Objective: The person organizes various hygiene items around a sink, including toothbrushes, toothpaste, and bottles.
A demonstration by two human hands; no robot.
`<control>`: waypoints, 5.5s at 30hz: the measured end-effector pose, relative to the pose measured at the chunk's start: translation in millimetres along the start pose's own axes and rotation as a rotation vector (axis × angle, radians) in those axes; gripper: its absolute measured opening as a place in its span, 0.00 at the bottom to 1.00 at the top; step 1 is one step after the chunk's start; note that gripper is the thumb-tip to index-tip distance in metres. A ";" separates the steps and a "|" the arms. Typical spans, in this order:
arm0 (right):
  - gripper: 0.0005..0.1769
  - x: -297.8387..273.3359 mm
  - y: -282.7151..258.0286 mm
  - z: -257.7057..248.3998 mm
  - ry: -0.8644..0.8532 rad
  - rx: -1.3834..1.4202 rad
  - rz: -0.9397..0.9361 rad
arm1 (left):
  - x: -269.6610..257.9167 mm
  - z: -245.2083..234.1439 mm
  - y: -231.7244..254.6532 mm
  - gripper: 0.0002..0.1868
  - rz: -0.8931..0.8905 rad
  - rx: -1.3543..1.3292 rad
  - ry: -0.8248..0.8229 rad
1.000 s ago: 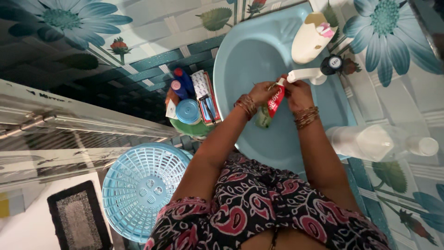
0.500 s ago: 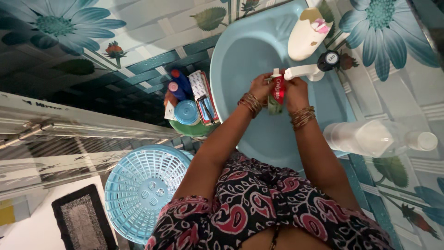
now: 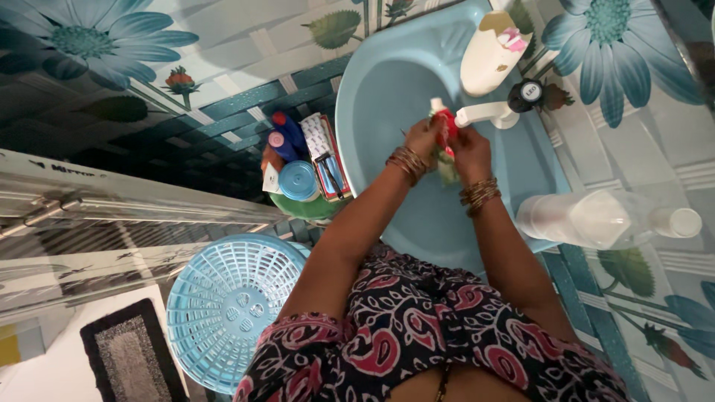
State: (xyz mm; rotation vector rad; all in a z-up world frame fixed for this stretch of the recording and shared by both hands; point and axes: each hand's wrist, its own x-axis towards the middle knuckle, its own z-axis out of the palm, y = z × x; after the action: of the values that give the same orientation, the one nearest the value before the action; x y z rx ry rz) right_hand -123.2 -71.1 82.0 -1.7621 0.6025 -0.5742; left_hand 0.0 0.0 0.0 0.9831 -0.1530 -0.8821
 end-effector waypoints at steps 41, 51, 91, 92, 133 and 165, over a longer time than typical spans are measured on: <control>0.16 -55.6 -72.1 -12.2 0.100 -0.449 -0.167 | -17.3 40.4 50.0 0.36 -0.209 0.187 0.015; 0.19 -23.5 -42.9 -5.2 0.091 -0.389 -0.076 | -1.0 11.5 17.9 0.23 0.087 -0.071 -0.076; 0.18 -8.7 -65.6 -15.1 -0.061 1.012 0.336 | -3.9 -4.3 -3.5 0.17 -0.134 -0.316 -0.150; 0.17 -8.0 -68.0 -16.0 -0.079 1.029 0.392 | -5.5 -3.4 -2.7 0.16 -0.160 -0.314 -0.169; 0.10 -56.4 -295.2 -76.1 -0.095 0.017 -0.437 | -110.2 24.3 151.0 0.16 0.130 0.487 -0.517; 0.06 80.7 -263.0 -91.5 0.637 -0.361 -1.010 | -95.3 42.3 165.0 0.14 0.458 0.372 -0.011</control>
State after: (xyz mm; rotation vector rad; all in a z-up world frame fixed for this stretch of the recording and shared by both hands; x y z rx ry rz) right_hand -93.6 -126.9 365.0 -2.1708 0.1815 -1.8607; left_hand 12.7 80.8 177.3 1.2237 -0.5443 -0.4431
